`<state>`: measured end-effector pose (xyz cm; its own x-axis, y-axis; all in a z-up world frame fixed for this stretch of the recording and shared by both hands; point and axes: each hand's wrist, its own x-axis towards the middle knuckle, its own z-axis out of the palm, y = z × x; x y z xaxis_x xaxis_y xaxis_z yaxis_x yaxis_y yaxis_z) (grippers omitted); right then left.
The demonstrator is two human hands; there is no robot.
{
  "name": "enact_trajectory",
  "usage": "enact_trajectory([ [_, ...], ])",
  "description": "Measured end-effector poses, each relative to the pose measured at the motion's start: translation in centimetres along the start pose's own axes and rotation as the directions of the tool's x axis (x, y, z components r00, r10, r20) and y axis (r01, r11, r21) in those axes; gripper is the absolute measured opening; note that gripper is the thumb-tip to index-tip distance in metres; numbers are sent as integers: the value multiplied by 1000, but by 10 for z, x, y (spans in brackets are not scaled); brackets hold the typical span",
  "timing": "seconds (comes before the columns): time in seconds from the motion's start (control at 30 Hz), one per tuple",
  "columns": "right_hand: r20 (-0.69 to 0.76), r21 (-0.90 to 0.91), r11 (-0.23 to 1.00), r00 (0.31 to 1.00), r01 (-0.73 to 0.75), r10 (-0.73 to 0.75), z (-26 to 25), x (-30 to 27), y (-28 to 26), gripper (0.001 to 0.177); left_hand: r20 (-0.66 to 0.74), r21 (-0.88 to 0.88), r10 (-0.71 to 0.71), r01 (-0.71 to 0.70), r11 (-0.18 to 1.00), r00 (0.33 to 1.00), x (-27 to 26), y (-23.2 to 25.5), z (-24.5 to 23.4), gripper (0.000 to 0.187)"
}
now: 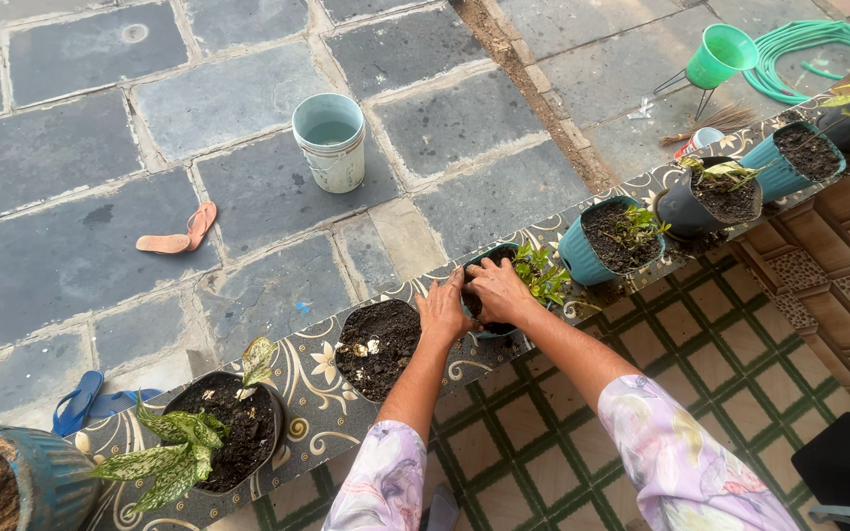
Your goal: The person tends to a small potted plant on a tiled balcony. They use their hands to adjust the soil and foliage, then use a small hand fork to loosen the soil around the plant. The person continues to adjust the soil and plant by hand.
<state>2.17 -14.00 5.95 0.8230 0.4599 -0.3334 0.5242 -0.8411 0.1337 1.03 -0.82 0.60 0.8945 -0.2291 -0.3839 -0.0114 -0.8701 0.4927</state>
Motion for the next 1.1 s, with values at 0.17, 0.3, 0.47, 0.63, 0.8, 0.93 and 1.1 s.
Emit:
enact_trajectory([
  [0.17, -39, 4, 999, 999, -34, 34, 14, 3, 1, 52, -12, 4, 19, -19, 1000, 1000, 0, -2, 2, 132],
  [0.3, -132, 51, 996, 988, -77, 84, 41, 10, 2, 50, -10, 1, 23, -23, 1000, 1000, -4, 2, -3, 131],
  [0.47, -195, 160, 975, 963, -156, 186, 82, 29, 10, 37, -16, 30, 39, -38, 999, 999, -2, 0, -5, 134],
  [0.63, -256, 291, 927, 915, -235, 313, 85, 44, 21, 17, 0, 38, 23, -23, 999, 1000, 0, 0, -3, 137],
  [0.8, -68, 453, 814, 897, -363, 437, 61, 44, 41, 19, 7, 60, 16, -17, 998, 1000, 1, 1, 0, 136],
  [0.93, -21, 591, 711, 874, -380, 485, 49, 43, 49, 41, 21, 67, 11, -12, 998, 1000, 6, 1, 2, 137],
  [1.1, -80, 611, 709, 864, -351, 496, 35, 36, 44, 39, 23, 71, 16, -17, 997, 1000, 4, 0, 3, 138],
])
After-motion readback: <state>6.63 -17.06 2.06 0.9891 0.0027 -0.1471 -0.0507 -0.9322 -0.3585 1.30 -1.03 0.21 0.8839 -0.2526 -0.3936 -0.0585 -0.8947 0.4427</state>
